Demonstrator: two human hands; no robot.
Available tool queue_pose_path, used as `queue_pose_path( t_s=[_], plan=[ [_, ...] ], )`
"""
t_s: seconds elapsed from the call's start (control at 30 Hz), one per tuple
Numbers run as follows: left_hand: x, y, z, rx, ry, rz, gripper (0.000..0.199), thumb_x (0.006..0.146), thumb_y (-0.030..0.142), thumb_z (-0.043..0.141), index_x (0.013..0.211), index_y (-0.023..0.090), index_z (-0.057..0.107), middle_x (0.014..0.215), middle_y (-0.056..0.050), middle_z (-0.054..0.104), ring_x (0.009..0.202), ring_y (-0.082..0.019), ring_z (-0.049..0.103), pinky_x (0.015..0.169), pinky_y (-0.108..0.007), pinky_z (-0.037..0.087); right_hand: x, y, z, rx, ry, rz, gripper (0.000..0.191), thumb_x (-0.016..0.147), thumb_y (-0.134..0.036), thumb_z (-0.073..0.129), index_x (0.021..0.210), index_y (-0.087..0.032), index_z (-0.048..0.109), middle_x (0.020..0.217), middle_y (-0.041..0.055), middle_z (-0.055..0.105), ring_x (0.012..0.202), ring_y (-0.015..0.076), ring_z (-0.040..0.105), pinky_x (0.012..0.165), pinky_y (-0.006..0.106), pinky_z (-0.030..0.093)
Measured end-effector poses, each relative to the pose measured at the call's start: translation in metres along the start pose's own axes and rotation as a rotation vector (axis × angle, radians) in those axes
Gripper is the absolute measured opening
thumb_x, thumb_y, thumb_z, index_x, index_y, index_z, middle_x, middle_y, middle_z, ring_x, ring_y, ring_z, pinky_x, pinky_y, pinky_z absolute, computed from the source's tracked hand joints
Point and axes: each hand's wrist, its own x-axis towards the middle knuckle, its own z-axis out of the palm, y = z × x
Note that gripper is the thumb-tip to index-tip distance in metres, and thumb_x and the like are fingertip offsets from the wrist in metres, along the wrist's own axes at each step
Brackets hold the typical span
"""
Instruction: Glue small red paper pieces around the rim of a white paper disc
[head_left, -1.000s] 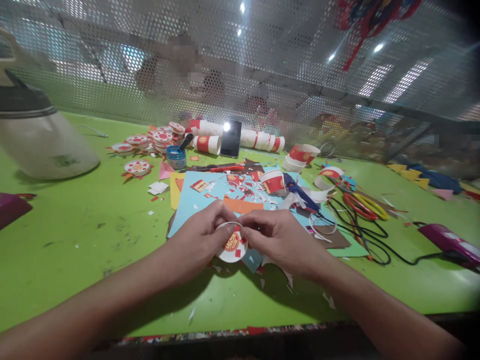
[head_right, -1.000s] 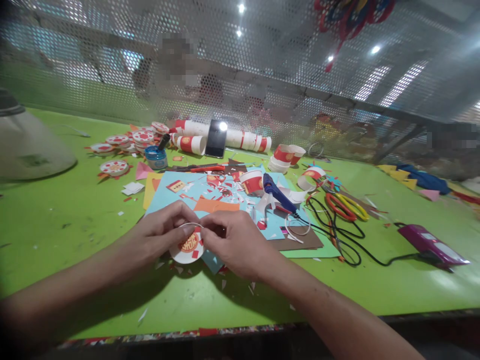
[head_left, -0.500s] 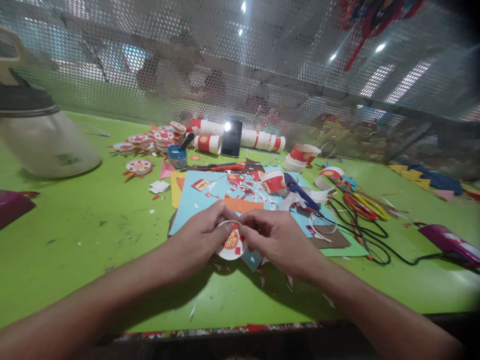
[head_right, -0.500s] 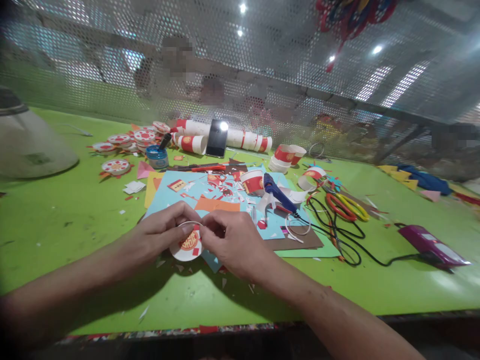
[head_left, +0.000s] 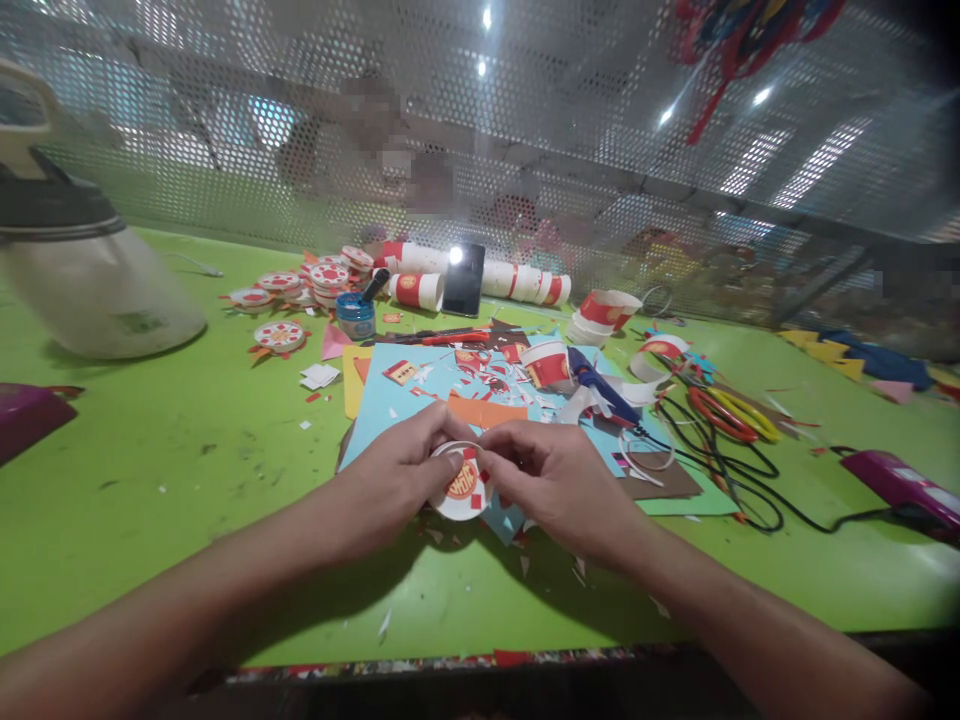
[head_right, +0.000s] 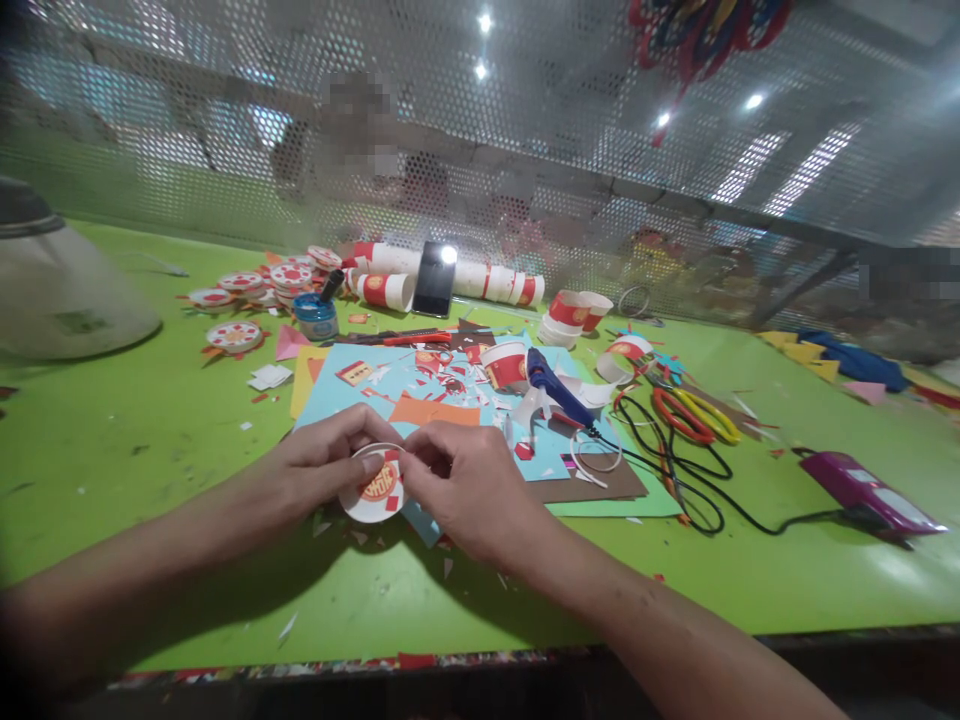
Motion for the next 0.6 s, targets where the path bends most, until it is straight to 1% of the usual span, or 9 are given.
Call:
queue_pose_path(
  t_s=[0.13,0.27,0.37,0.47,0.6],
  plan=[
    [-0.0003,0.0007,0.0001,-0.005,0.003,-0.015,0.016,0.088,0.033,0.056,0.087,0.018,0.053,0.072,0.000,0.056,0.060,-0.013,0.051,0.057,-0.028,0.044,-0.0005,-0.0002,0.0003,0.015,0.000,0.003,0.015,0.087,-0.018,0.057,0.081,-0.012,0.070,0.063,-0.0013,0.062,0.055,0.0097,0.050,0.051,0.022,0.039],
    [-0.0002,-0.0003,-0.0020,0.000,0.007,-0.038,0.017,0.088,0.034,0.056,0.089,0.017,0.053,0.070,0.001,0.052,0.060,-0.013,0.049,0.054,-0.026,0.044,0.0006,0.0006,-0.0004,0.013,0.006,-0.036,0.019,0.088,-0.023,0.058,0.084,-0.011,0.072,0.074,0.0034,0.069,0.063,0.0118,0.055,0.057,0.024,0.042],
    [0.0007,-0.0007,-0.0028,-0.014,0.014,-0.064,0.016,0.086,0.033,0.056,0.089,0.017,0.052,0.065,0.002,0.050,0.056,-0.012,0.046,0.050,-0.026,0.042,0.0014,0.0014,-0.0024,0.015,-0.007,-0.054,0.020,0.089,-0.021,0.055,0.080,-0.012,0.071,0.069,0.0014,0.066,0.060,0.0108,0.052,0.055,0.023,0.040],
    [0.0015,-0.0002,-0.0024,-0.058,0.023,-0.089,0.017,0.083,0.031,0.058,0.091,0.017,0.052,0.066,0.001,0.053,0.055,-0.013,0.048,0.050,-0.027,0.043,0.0014,0.0003,-0.0042,0.045,-0.036,-0.030,0.020,0.088,-0.019,0.054,0.080,-0.013,0.071,0.066,-0.0008,0.063,0.054,0.0089,0.048,0.051,0.022,0.038],
    [0.0017,0.0008,-0.0010,-0.082,0.019,-0.090,0.017,0.082,0.032,0.059,0.090,0.018,0.052,0.067,0.001,0.053,0.055,-0.014,0.051,0.051,-0.029,0.046,0.0015,-0.0039,-0.0032,0.058,-0.024,0.038,0.014,0.084,-0.017,0.059,0.084,-0.011,0.071,0.070,0.0012,0.066,0.057,0.0094,0.050,0.051,0.021,0.040]
  ],
)
